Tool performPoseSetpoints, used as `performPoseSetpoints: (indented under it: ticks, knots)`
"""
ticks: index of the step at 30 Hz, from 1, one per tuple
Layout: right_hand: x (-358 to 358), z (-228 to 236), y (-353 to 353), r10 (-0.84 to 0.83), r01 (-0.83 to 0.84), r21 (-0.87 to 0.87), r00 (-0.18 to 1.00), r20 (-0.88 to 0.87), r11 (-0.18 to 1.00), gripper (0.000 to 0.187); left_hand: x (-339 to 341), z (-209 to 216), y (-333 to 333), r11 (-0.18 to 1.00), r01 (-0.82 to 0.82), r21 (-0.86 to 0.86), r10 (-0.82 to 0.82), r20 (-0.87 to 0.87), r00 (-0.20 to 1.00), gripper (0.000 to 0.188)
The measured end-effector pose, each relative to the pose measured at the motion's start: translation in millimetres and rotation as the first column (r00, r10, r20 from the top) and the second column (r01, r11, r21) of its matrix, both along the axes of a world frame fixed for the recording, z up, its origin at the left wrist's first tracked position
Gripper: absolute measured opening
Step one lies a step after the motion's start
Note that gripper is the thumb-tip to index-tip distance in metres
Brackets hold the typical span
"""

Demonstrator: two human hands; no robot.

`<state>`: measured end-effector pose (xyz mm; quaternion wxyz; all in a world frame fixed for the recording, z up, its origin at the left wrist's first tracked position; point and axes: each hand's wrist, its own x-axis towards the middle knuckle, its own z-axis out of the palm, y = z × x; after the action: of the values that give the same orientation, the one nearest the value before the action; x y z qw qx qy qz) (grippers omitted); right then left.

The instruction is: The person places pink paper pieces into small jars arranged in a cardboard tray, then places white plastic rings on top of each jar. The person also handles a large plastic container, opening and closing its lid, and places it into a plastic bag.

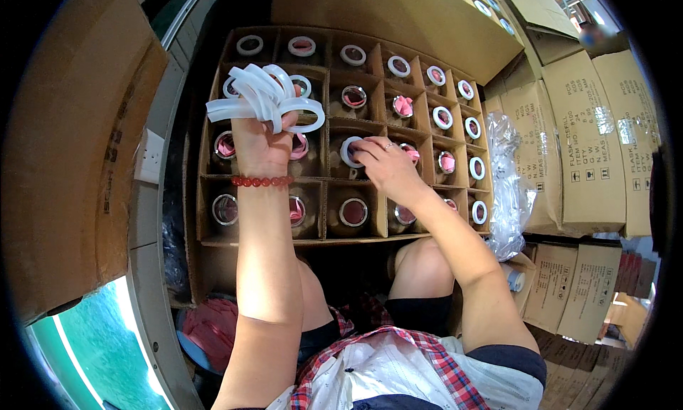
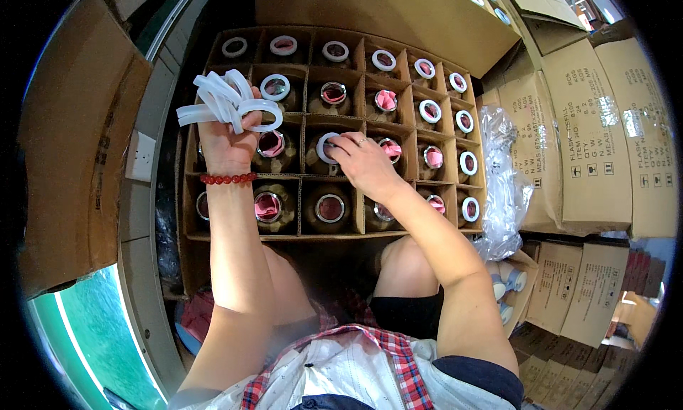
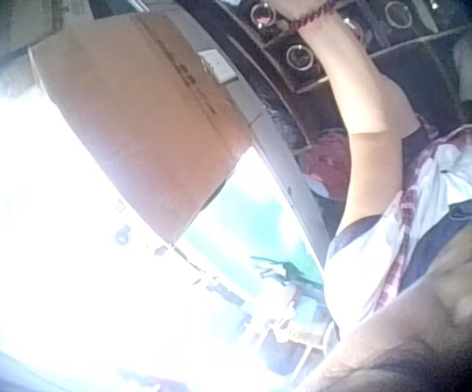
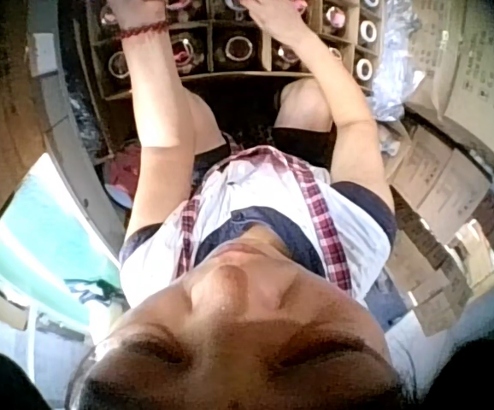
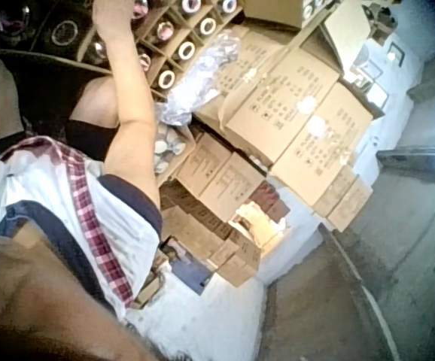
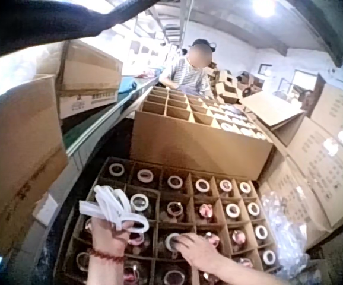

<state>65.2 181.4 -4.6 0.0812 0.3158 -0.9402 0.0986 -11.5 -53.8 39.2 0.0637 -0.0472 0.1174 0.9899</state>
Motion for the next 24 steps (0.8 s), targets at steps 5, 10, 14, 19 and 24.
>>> performPoseSetpoints:
  ticks: [5, 10, 14, 19, 24]
  knots:
    - [-3.1, 14.8, -15.5, -0.08, 0.076, 0.085, 0.996, 0.049, 0.994, 0.045, 2.4, 3.6, 6.4, 1.0, -0.009, -0.025, 0.009, 0.001, 1.0, 0.024]
    - [-9.5, 13.4, -11.8, -0.059, 0.057, 0.022, 0.995, 0.08, 0.998, 0.046, 2.2, 2.0, 5.4, 1.0, 0.01, -0.009, -0.01, 0.001, 1.0, 0.026]
    - [-10.8, 10.3, -3.5, -0.032, 0.036, -0.065, 0.997, 0.067, 0.997, 0.045, 1.9, 2.9, 8.9, 1.0, -0.007, 0.019, 0.006, 0.081, 0.997, 0.03]
    - [-12.0, 29.7, -12.2, -0.086, 0.094, -0.093, 0.993, 0.087, 0.991, 0.047, -0.9, -7.9, 7.3, 0.996, 0.035, 0.087, -0.036, 0.009, 0.999, 0.027]
    - [-14.4, 79.9, -46.5, -0.111, 0.228, -0.67, 0.971, 0.214, 0.707, 0.048, 3.4, -8.1, 21.3, 0.997, 0.06, -0.045, -0.055, 0.098, 0.994, 0.029]
